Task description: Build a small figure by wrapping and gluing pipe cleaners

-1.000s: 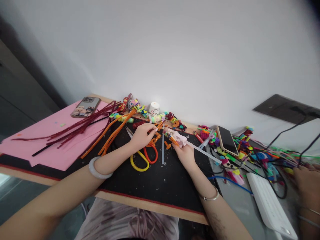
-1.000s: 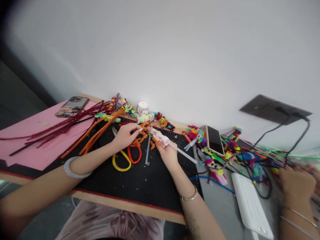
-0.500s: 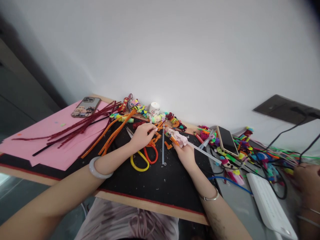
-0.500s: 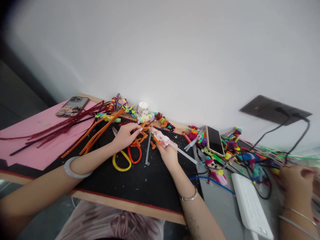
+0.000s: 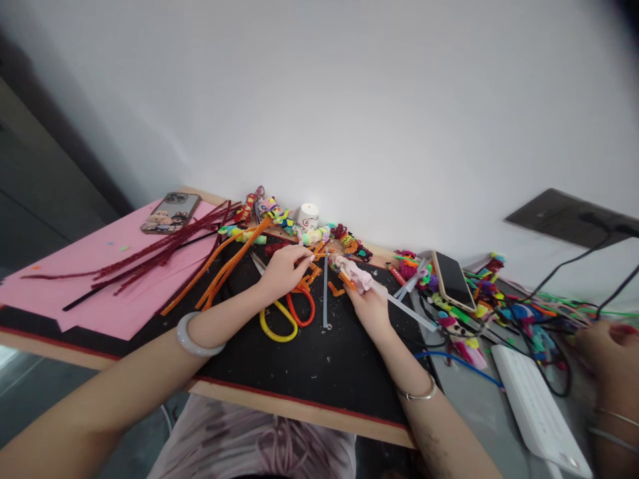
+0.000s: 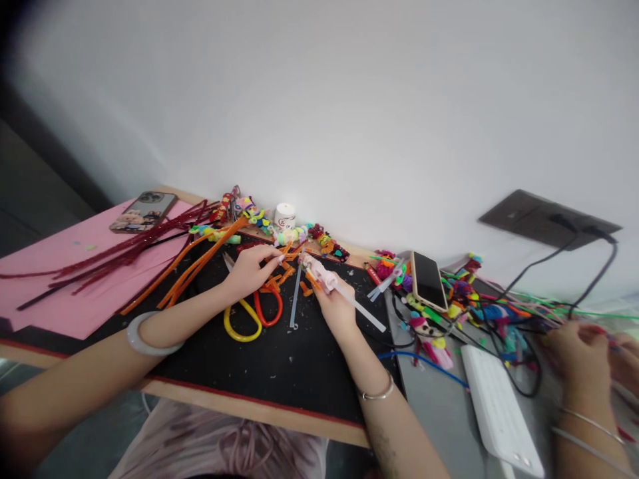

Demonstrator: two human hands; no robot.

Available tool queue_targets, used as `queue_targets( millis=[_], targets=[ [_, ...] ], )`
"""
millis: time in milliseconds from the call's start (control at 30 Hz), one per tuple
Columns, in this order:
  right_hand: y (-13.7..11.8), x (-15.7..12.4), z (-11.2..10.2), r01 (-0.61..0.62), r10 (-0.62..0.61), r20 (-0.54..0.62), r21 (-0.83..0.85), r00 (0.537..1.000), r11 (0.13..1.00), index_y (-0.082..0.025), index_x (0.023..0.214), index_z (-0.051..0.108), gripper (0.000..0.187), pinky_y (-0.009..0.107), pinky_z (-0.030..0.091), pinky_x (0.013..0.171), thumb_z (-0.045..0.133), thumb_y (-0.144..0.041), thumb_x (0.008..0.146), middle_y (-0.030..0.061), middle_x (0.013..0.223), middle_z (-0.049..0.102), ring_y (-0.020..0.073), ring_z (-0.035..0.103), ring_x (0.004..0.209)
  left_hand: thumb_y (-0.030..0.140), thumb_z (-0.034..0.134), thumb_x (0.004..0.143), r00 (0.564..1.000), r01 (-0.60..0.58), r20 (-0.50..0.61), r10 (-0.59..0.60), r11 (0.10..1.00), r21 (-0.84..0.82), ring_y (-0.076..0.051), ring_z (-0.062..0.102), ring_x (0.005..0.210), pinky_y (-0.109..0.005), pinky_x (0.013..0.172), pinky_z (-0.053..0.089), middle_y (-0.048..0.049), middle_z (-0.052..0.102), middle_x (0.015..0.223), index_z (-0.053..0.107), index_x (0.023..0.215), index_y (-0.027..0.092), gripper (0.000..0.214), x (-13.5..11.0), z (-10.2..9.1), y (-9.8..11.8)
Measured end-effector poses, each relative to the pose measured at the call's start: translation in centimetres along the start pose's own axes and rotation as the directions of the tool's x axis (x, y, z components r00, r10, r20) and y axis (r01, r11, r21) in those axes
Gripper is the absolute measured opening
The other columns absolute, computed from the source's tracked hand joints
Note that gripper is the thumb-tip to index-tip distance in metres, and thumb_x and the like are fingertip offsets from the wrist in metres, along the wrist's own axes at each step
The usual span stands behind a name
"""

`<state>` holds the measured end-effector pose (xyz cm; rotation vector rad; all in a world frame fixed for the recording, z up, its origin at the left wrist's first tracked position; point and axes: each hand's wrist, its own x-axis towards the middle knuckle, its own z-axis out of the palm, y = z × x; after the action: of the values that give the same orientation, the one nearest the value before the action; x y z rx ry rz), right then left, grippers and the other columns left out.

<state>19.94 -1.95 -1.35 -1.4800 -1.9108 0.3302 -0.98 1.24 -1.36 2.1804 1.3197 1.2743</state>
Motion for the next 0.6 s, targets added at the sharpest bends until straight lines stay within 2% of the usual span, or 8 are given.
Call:
queue_targets(
  millis=[133,233,367,600],
  targets=[
    [0.1,-0.1,-0.1,-0.083,0.082,-0.014,-0.120,0.997,0.989,-0.020,0.089,0.064,0.026,0.024,0.044,0.066,0.051,-0.041,0.083,0.0039,0.082,0.069,0.0179,0.064,0.074,0.019,0.047,0.084,1.000,-0.003,0.006,0.003,1.000,-0.003,-0.017,0.059,0.076,-0.030,0.075,0.044,-0.0036,0.065,0.080,0.061,0.076,0.016,0.017,0.0,0.0,0.0],
    [0.2,0.0,-0.3,-0.096,0.097,-0.007,-0.260,0.995,0.961,-0.020,0.090,0.061,0.021,0.023,0.039,0.062,0.049,-0.036,0.084,0.0034,0.081,0.068,0.0169,0.062,0.072,0.019,0.047,0.084,1.000,-0.008,0.008,0.008,1.000,-0.002,-0.017,0.059,0.075,-0.030,0.075,0.044,-0.0037,0.065,0.080,0.061,0.076,0.016,0.017,0.0,0.0,0.0],
    [-0.2,0.2,-0.9,-0.020,0.039,0.037,-0.413,0.999,0.910,-0.020,0.104,0.057,0.025,0.027,0.035,0.071,0.048,-0.028,0.083,0.0057,0.094,0.066,0.0196,0.059,0.086,0.020,0.046,0.084,1.000,-0.008,0.000,0.008,1.000,-0.010,-0.017,0.059,0.076,-0.030,0.075,0.045,-0.0039,0.065,0.080,0.061,0.076,0.017,0.017,0.0,0.0,0.0],
    [-0.7,-0.1,-1.3,-0.086,0.150,0.049,-0.633,0.987,0.769,-0.022,0.112,0.053,0.034,0.037,0.029,0.079,0.049,-0.024,0.079,0.0094,0.105,0.060,0.0257,0.048,0.097,0.020,0.046,0.084,1.000,-0.009,-0.010,0.008,0.999,-0.032,-0.017,0.059,0.075,-0.030,0.074,0.045,-0.0040,0.066,0.080,0.061,0.075,0.016,0.017,0.0,0.0,0.0]
  ],
)
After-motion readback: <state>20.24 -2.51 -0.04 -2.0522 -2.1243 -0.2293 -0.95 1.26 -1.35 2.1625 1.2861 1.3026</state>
